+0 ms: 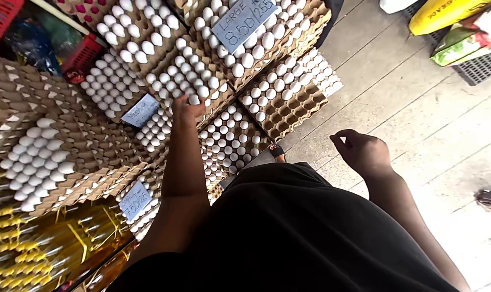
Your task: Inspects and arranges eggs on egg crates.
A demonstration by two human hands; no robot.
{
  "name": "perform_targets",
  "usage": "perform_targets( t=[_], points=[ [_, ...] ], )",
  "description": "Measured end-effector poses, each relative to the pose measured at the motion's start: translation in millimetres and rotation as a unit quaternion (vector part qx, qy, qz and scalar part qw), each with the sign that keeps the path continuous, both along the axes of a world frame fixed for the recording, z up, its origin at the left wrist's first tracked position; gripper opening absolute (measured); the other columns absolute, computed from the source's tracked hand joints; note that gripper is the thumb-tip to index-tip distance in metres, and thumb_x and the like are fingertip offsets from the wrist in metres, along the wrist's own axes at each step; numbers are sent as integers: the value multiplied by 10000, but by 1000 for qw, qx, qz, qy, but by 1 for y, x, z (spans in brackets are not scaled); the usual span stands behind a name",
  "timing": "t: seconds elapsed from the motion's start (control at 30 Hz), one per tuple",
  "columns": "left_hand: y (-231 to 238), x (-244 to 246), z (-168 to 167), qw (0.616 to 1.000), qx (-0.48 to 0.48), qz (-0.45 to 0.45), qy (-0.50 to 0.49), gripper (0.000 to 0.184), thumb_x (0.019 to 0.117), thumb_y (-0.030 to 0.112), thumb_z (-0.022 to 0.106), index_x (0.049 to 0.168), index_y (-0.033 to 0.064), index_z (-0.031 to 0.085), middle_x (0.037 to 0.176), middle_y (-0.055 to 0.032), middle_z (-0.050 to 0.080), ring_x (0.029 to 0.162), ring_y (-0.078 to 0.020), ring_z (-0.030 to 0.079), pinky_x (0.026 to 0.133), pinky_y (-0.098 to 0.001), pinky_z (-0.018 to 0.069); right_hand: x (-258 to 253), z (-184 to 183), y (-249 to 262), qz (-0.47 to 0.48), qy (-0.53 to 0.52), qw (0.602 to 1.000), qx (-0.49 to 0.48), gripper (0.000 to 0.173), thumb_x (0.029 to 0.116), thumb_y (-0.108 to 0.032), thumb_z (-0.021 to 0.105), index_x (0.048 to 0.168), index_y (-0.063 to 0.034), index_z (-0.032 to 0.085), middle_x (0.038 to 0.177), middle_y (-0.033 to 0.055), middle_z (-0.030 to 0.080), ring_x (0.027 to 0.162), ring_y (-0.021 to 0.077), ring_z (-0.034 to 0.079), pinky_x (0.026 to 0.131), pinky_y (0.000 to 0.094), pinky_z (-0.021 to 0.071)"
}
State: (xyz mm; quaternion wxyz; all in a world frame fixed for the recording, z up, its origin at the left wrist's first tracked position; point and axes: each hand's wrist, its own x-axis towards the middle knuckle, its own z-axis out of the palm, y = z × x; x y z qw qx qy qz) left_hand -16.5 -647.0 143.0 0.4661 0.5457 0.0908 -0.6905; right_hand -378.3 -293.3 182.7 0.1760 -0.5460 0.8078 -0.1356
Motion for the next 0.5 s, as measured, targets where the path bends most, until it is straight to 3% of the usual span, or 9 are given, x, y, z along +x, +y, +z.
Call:
perform_targets(
  t=[0.1, 0.2, 0.27, 0.33, 0.37, 0.43, 0.5],
  points=[
    [8, -1, -35, 997, -14, 73, 34, 481, 1015, 385, 478, 1424, 157, 369, 1315, -128, 535, 1171, -243, 602, 932, -361, 562, -5, -2, 1, 0, 2, 1000, -3, 354, 1055, -370, 559, 1099, -70, 740, 643, 145, 600, 561, 370, 597, 513, 589, 457],
    [27, -3, -41, 995, -34, 87, 23, 561, 1019, 287, 518, 1511, 154, 284, 1484, -164, 438, 1330, -311, 526, 1029, -434, 537, -9, -6, 1, 2, -4, 1000, -3, 342, 1053, -360, 563, 1082, -70, 743, 633, 137, 595, 556, 357, 595, 510, 578, 456],
    [45, -5, -36, 999, -40, 32, -18, 561, 1027, 261, 504, 1514, 128, 260, 1463, -179, 439, 1257, -297, 572, 980, -388, 557, -10, -8, -1, 7, -23, 1000, 8, 345, 1054, -349, 564, 1104, -58, 742, 660, 162, 621, 589, 382, 618, 546, 610, 481],
    [63, -3, -36, 996, -30, -49, -65, 493, 1039, 276, 471, 1480, 110, 323, 1346, -165, 529, 1073, -239, 653, 868, -333, 582, -15, -10, -5, 13, -32, 999, 26, 358, 1059, -364, 553, 1124, -66, 742, 687, 171, 641, 625, 389, 638, 586, 623, 499],
    [75, 3, -39, 994, -33, -82, -64, 473, 1060, 292, 443, 1477, 97, 334, 1333, -157, 550, 1058, -223, 667, 875, -326, 585, -19, -11, -8, 18, -35, 999, 36, 365, 1064, -374, 543, 1131, -75, 742, 708, 174, 656, 645, 390, 647, 605, 626, 506],
    [101, 22, -49, 993, -25, -105, -55, 399, 1072, 284, 400, 1408, 70, 415, 1267, -142, 598, 1026, -208, 677, 872, -323, 577, -26, -13, -16, 30, -37, 998, 49, 380, 1069, -395, 528, 1140, -89, 743, 747, 175, 681, 683, 390, 669, 635, 627, 521],
    [131, 45, -62, 996, 1, -69, -58, 347, 1072, 235, 388, 1354, 37, 432, 1207, -147, 598, 1000, -211, 675, 858, -319, 582, -34, -15, -28, 49, -38, 996, 72, 388, 1074, -405, 515, 1154, -99, 740, 807, 183, 710, 748, 401, 697, 681, 639, 535]
  ],
)
